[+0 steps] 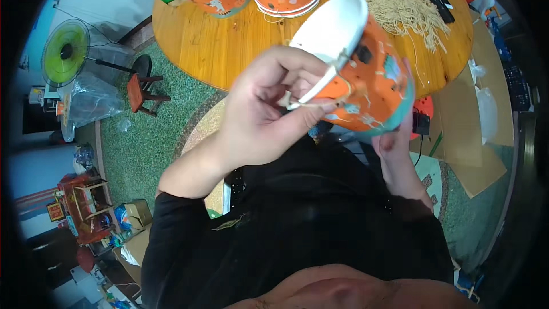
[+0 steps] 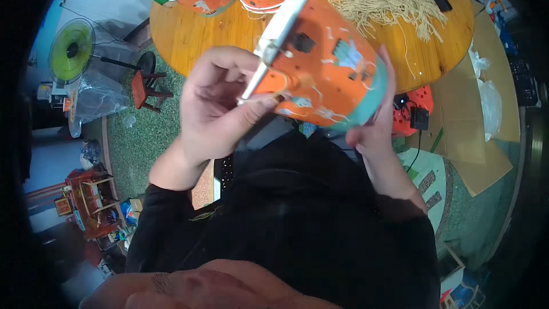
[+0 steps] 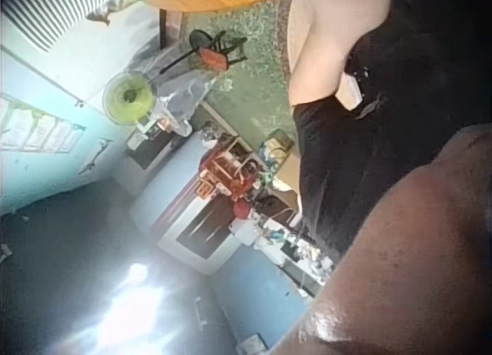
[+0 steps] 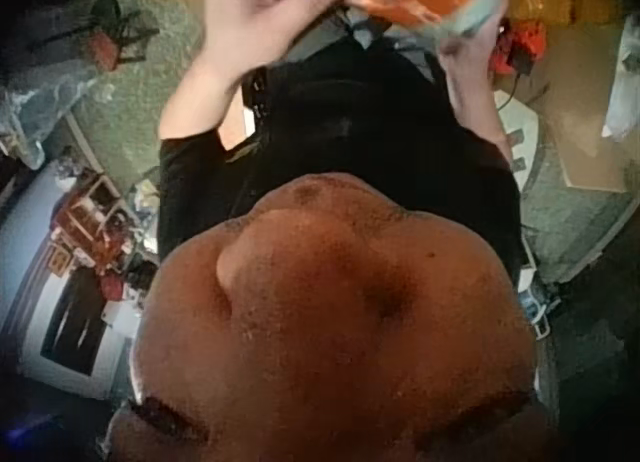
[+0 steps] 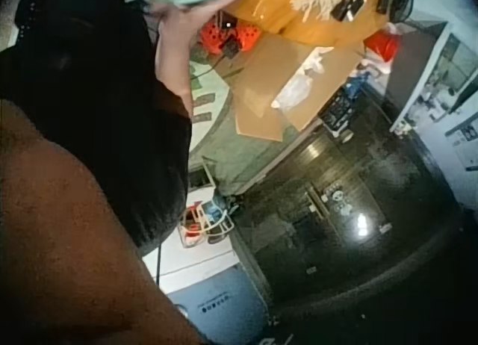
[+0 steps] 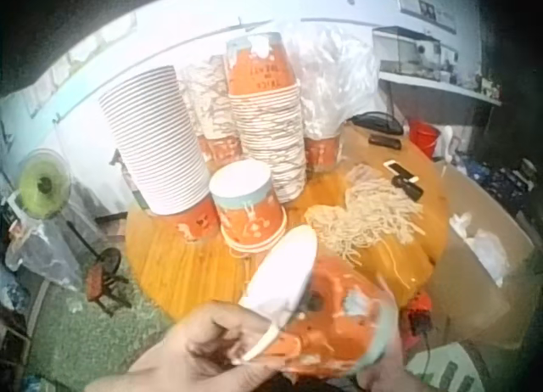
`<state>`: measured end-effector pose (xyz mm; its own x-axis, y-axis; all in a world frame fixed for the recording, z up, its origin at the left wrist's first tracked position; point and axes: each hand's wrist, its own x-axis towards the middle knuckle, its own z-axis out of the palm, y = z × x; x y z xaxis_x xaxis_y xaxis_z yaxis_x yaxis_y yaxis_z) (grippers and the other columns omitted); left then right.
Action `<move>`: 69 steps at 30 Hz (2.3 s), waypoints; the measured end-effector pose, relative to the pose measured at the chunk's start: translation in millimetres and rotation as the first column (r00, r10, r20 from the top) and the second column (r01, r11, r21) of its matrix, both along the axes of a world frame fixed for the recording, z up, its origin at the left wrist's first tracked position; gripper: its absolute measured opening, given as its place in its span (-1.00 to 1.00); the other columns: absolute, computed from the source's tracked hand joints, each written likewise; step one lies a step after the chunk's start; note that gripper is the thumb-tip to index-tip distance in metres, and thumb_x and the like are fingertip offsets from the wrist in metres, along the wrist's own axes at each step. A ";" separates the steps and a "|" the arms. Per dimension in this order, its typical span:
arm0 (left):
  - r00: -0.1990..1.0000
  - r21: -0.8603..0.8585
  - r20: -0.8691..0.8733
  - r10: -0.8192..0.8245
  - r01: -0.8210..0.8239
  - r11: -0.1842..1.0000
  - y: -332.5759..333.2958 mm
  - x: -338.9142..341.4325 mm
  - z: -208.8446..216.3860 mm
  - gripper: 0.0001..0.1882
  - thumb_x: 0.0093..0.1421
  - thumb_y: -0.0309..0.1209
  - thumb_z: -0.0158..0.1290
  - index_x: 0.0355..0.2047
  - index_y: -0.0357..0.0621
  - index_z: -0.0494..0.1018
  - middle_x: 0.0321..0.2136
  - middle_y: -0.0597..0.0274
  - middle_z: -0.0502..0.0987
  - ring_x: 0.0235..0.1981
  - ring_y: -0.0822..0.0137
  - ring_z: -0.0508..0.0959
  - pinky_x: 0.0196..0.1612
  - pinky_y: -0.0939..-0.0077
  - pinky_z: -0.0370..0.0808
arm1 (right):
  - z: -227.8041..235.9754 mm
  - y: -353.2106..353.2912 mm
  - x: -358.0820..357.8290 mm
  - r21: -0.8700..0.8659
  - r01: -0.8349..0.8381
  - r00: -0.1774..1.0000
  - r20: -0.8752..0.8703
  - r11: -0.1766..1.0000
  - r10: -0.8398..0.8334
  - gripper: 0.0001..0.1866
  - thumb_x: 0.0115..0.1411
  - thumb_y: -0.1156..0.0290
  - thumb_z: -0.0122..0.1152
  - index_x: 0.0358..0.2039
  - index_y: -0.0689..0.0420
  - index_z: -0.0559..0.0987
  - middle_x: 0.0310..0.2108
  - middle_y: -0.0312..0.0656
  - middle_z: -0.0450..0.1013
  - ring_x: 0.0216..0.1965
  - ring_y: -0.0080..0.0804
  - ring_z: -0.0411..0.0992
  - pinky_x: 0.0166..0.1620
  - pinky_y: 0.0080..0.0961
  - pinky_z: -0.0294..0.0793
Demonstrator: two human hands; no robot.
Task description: The person is securing stacks of paper bowls and lids with rubber bands.
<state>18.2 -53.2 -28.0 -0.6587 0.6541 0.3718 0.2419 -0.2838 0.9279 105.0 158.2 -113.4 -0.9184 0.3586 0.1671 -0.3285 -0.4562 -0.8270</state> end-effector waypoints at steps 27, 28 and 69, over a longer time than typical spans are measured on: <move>0.850 -0.177 0.090 0.520 -0.500 0.848 -17.1 -141.1 -98.9 -0.33 0.26 -0.42 0.29 0.26 -0.43 0.22 0.19 -0.11 0.44 0.23 0.16 0.46 0.25 0.31 0.47 | 173.2 -7.2 -250.8 0.942 0.163 0.972 -0.204 -0.294 -0.113 -0.32 -0.04 -0.04 0.56 -0.03 0.21 0.70 0.29 0.26 0.27 0.30 0.23 0.24 0.40 -0.15 0.20; 0.829 -0.258 0.025 0.559 -0.535 0.804 -23.8 -142.7 -103.2 -0.30 0.27 -0.44 0.28 0.30 -0.41 0.18 0.22 -0.11 0.40 0.26 0.15 0.43 0.28 0.30 0.45 | 178.7 -24.5 -238.7 0.933 0.191 0.965 -0.236 -0.304 -0.118 -0.39 -0.01 0.03 0.55 -0.05 0.21 0.71 0.21 0.23 0.36 0.24 0.17 0.32 0.34 -0.17 0.29; 0.503 -0.437 -0.795 0.340 -0.863 0.255 -88.5 -210.1 287.4 -0.81 0.25 -0.34 0.26 -0.31 -0.24 0.65 -0.46 0.23 0.63 -0.37 0.39 0.57 -0.18 0.38 0.52 | 125.3 -154.0 -292.4 0.937 0.223 0.970 -0.188 0.269 -0.152 0.26 0.18 0.16 0.47 0.47 0.38 -0.33 0.49 0.35 -0.20 0.53 0.17 -0.15 0.54 -0.16 -0.03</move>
<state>-191.9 -141.7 259.3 -0.8755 0.2793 0.3943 0.4164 0.8500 0.3225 -187.4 4.2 12.0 -0.8266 0.0774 0.5575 -0.3442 0.7141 -0.6095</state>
